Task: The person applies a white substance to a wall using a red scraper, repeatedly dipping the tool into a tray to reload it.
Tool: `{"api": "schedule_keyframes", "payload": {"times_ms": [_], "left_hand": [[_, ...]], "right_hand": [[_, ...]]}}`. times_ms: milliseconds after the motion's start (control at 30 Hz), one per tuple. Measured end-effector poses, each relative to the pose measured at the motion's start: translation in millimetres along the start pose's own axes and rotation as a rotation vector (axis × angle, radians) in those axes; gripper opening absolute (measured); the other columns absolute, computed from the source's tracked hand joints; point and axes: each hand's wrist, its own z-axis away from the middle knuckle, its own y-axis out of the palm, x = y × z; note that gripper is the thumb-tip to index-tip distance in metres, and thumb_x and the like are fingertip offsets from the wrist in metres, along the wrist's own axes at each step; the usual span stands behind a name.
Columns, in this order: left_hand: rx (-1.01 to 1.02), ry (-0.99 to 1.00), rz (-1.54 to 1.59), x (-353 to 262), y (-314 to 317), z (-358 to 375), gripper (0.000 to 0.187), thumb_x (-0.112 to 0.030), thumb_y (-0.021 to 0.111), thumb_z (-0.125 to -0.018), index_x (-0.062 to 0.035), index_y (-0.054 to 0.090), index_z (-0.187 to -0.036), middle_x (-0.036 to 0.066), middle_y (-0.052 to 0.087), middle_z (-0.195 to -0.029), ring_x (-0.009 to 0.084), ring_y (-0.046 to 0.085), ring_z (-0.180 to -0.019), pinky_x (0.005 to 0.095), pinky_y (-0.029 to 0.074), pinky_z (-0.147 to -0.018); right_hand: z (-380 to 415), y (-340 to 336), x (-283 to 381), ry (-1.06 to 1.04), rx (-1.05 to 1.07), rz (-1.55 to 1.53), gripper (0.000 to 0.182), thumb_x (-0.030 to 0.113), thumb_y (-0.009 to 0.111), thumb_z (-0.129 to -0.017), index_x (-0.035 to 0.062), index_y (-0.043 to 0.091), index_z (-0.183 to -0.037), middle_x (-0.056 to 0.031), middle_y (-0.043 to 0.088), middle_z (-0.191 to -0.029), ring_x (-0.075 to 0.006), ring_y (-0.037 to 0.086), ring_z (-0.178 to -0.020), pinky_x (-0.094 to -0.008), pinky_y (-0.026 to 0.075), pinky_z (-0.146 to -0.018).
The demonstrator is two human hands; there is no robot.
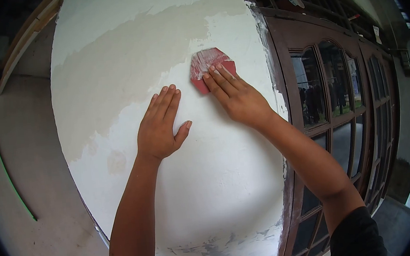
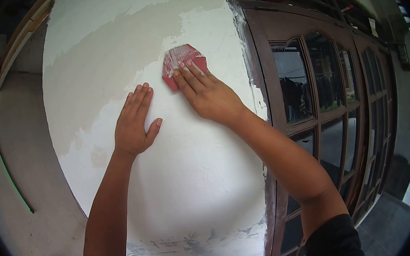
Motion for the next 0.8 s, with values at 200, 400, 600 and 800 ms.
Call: {"api": "schedule_keyframes", "payload": {"times_ms": [200, 400, 600, 800], "left_hand": [[-0.01, -0.005, 0.005, 0, 0, 0, 0.065, -0.024, 0.064, -0.09, 0.0014, 0.045, -0.148, 0.019, 0.046, -0.153, 0.0355, 0.042, -0.144, 0.0476, 0.032, -0.121], [-0.003, -0.004, -0.008, 1, 0, 0, 0.065, -0.022, 0.064, -0.09, 0.0015, 0.045, -0.147, 0.019, 0.045, -0.154, 0.0354, 0.042, -0.144, 0.0476, 0.032, -0.121], [-0.011, -0.002, 0.006, 0, 0, 0, 0.066, -0.022, 0.065, -0.089, 0.0016, 0.045, -0.147, 0.019, 0.046, -0.153, 0.036, 0.042, -0.144, 0.048, 0.032, -0.12], [-0.019, -0.001, 0.009, 0, -1, 0, 0.067, -0.023, 0.066, -0.089, 0.0019, 0.045, -0.147, 0.019, 0.046, -0.153, 0.0362, 0.042, -0.143, 0.0481, 0.032, -0.12]], "right_hand": [[-41, 12, -28, -0.003, -0.147, -0.059, 0.053, 0.007, 0.054, -0.093, -0.0023, 0.048, -0.145, -0.0234, 0.057, -0.141, -0.0366, 0.054, -0.134, -0.0431, 0.052, -0.104], [-77, 37, -48, -0.006, -0.063, -0.034, 0.049, 0.01, 0.049, -0.096, 0.0003, 0.049, -0.144, -0.0196, 0.057, -0.143, -0.0327, 0.054, -0.135, -0.0395, 0.048, -0.109], [-38, 20, -34, -0.057, 0.07, -0.036, 0.056, 0.011, 0.053, -0.095, 0.0068, 0.046, -0.15, -0.0139, 0.054, -0.148, -0.0288, 0.052, -0.137, -0.0376, 0.047, -0.112], [-3, 2, -28, -0.123, 0.011, -0.074, 0.053, 0.012, 0.053, -0.095, 0.0057, 0.049, -0.148, -0.0137, 0.056, -0.146, -0.0284, 0.054, -0.136, -0.0408, 0.049, -0.109]]}}
